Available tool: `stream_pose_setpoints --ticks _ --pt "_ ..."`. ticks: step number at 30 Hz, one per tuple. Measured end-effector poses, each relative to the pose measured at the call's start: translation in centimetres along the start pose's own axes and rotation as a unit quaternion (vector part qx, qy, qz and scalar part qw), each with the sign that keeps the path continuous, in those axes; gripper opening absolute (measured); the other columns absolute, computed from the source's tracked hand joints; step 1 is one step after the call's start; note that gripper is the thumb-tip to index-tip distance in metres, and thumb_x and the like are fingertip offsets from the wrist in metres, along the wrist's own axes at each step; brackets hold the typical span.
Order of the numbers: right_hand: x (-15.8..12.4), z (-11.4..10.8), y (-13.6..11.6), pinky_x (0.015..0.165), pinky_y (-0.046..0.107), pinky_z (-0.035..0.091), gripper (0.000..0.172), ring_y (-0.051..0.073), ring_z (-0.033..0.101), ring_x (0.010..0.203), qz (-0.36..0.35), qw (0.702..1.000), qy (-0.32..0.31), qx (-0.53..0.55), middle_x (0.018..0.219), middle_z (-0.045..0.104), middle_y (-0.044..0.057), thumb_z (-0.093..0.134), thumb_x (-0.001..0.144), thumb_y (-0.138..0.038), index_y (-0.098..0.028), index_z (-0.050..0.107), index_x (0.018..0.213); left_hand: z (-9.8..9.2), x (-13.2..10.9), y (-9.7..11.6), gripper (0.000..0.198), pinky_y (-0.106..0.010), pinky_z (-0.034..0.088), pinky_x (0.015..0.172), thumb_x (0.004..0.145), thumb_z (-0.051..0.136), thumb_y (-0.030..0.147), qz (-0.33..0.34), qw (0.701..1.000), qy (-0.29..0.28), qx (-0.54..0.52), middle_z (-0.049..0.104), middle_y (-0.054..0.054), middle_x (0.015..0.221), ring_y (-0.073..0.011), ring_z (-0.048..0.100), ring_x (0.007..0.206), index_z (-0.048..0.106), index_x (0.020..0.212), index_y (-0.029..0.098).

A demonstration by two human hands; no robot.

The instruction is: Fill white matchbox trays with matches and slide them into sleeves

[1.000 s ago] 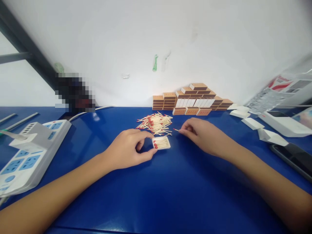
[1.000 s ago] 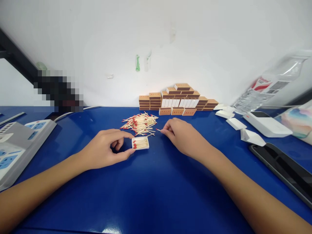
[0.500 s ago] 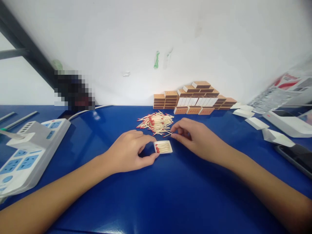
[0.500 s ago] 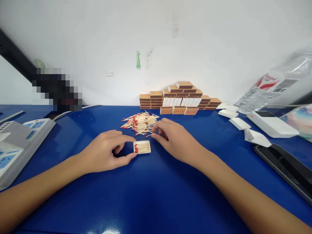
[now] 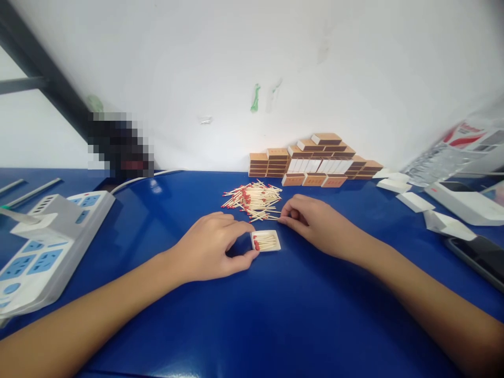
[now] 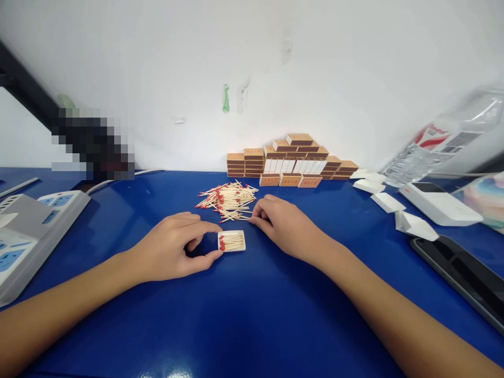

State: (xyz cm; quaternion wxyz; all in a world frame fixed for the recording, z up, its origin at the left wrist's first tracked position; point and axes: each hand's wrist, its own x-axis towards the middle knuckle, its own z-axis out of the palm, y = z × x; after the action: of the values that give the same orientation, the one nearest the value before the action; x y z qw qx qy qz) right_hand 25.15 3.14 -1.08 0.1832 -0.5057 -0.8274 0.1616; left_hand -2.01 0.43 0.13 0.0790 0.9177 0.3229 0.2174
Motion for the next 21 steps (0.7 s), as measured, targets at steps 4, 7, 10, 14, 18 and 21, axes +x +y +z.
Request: stream_pose_setpoints --ticks 4,7,10,14,18,21 --pt "0.0 0.0 0.1 0.067 0.031 0.042 0.018 0.017 0.055 0.074 -0.017 1.0 0.0 0.013 0.088 0.062 0.003 0.056 0.1 -0.035 -0.021 0.062 0.092 -0.1 0.1 0.0 0.027 -0.029 0.044 0.065 0.09 0.069 0.036 -0.009 1.0 -0.003 0.002 0.058 0.004 0.063 -0.0132 0.055 0.061 0.072 0.11 0.018" --pt "0.1 0.1 0.0 0.068 0.03 0.043 0.014 0.017 0.056 0.075 -0.018 1.0 0.004 0.019 0.091 0.062 0.003 0.058 0.099 -0.035 -0.022 0.061 0.095 -0.1 0.0 0.0 0.028 -0.029 0.045 0.066 0.09 0.069 0.037 -0.007 1.0 -0.006 0.003 0.058 0.003 0.064 -0.0135 0.056 0.062 0.072 0.11 0.017" --pt "0.1 0.2 -0.2 0.068 0.031 0.043 0.015 0.017 0.056 0.076 -0.009 1.0 -0.007 0.007 0.093 0.061 0.004 0.057 0.1 -0.035 -0.022 0.063 0.095 -0.1 0.0 0.1 0.027 -0.029 0.045 0.067 0.091 0.069 0.036 -0.006 1.0 -0.009 0.005 0.057 0.003 0.064 -0.0136 0.056 0.062 0.073 0.11 0.017" --pt "0.0 -0.1 -0.4 0.072 0.033 0.044 0.018 0.019 0.06 0.08 0.007 0.999 -0.035 -0.019 0.099 0.062 0.006 0.05 0.103 -0.03 -0.021 0.062 0.094 -0.1 0.0 0.2 0.028 -0.029 0.044 0.067 0.091 0.068 0.037 -0.01 1.0 -0.013 0.001 0.057 0.004 0.062 -0.0136 0.056 0.062 0.073 0.11 0.017" --pt "-0.4 -0.8 -0.1 0.073 0.034 0.045 0.019 0.019 0.061 0.08 0.009 0.999 -0.028 -0.033 0.102 0.062 0.007 0.047 0.104 -0.031 -0.021 0.06 0.096 0.0 0.0 0.1 0.027 -0.029 0.044 0.065 0.09 0.069 0.036 -0.014 1.0 -0.009 -0.008 0.057 0.004 0.062 -0.013 0.055 0.061 0.073 0.11 0.018" --pt "-0.7 -1.4 -0.2 0.074 0.033 0.046 0.019 0.019 0.061 0.082 -0.005 1.0 -0.006 -0.024 0.102 0.062 0.007 0.046 0.104 -0.031 -0.021 0.06 0.096 0.1 0.0 -0.2 0.026 -0.028 0.043 0.064 0.09 0.069 0.036 -0.017 1.0 -0.001 -0.012 0.057 0.005 0.062 -0.0126 0.054 0.061 0.073 0.109 0.018"
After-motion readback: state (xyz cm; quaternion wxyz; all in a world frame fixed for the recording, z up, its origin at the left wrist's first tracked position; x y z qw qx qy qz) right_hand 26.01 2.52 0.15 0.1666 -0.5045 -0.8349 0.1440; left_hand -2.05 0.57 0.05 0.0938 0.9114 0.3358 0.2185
